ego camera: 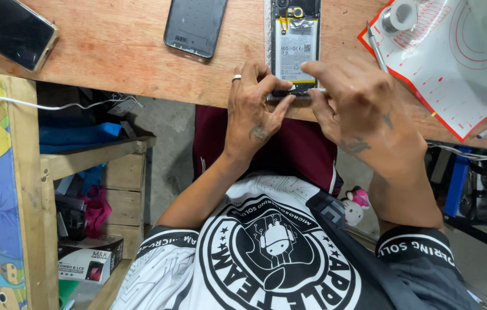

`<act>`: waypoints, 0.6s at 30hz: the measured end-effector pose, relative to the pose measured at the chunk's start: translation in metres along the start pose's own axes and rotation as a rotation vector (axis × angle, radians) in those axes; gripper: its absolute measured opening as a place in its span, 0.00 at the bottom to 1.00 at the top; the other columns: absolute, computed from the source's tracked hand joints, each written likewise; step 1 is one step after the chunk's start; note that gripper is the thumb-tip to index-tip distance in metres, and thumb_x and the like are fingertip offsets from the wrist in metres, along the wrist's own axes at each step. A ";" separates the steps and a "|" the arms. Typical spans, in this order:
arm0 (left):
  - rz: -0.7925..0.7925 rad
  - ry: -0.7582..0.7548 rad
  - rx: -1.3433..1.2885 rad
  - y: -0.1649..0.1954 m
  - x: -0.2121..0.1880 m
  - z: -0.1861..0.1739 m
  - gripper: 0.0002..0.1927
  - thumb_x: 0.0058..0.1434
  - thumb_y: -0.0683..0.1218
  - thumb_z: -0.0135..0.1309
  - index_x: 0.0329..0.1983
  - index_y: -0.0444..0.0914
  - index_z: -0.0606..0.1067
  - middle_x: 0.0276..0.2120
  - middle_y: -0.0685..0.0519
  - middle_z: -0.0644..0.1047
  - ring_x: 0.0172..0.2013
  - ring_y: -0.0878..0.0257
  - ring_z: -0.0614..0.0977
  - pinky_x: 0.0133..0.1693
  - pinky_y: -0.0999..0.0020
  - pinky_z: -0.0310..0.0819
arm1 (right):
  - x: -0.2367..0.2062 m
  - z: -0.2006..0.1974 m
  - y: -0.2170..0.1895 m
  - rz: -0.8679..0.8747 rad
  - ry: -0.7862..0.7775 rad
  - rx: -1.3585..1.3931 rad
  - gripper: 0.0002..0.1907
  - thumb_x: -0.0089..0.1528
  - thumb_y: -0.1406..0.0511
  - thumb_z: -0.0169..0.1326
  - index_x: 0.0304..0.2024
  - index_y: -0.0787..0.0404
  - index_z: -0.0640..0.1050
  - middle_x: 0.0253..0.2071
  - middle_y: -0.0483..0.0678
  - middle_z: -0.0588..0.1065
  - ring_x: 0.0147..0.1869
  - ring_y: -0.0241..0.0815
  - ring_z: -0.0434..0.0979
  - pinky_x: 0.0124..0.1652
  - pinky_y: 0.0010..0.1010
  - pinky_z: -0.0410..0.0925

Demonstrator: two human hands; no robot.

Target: The person uses a screwdriver to tighten screws on the internal frame of a disassembled smartphone. After securing the components, the person aligns and snaps the back cover onto the phone body, completing the reassembly.

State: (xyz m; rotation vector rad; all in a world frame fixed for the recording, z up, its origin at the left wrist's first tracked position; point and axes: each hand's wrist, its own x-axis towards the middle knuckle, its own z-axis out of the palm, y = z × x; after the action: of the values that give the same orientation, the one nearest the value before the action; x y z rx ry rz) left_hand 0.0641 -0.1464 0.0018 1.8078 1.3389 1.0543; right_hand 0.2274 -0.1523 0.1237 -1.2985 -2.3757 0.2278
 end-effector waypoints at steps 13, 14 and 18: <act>0.039 0.029 0.013 -0.004 0.000 0.002 0.12 0.53 0.43 0.69 0.39 0.38 0.81 0.42 0.48 0.72 0.46 0.53 0.75 0.48 0.58 0.71 | -0.001 0.004 0.006 0.140 -0.021 0.224 0.09 0.63 0.73 0.58 0.45 0.69 0.73 0.37 0.58 0.74 0.35 0.49 0.78 0.36 0.36 0.71; 0.042 0.032 0.011 -0.004 0.000 0.002 0.11 0.53 0.43 0.69 0.39 0.38 0.81 0.42 0.49 0.72 0.46 0.53 0.75 0.49 0.58 0.71 | -0.001 0.004 0.005 0.152 -0.046 0.174 0.09 0.64 0.73 0.60 0.44 0.68 0.74 0.36 0.57 0.74 0.36 0.50 0.78 0.37 0.37 0.70; 0.014 0.021 -0.008 -0.003 -0.001 0.003 0.11 0.54 0.43 0.69 0.39 0.38 0.81 0.43 0.48 0.72 0.45 0.53 0.75 0.48 0.59 0.71 | 0.000 0.002 0.000 0.170 -0.072 0.053 0.10 0.65 0.71 0.64 0.43 0.66 0.75 0.34 0.55 0.74 0.36 0.52 0.76 0.38 0.40 0.68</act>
State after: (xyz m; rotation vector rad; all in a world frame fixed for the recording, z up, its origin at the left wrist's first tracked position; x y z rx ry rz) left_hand 0.0647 -0.1464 -0.0023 1.8074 1.3346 1.0876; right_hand 0.2266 -0.1526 0.1221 -1.4920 -2.3019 0.3914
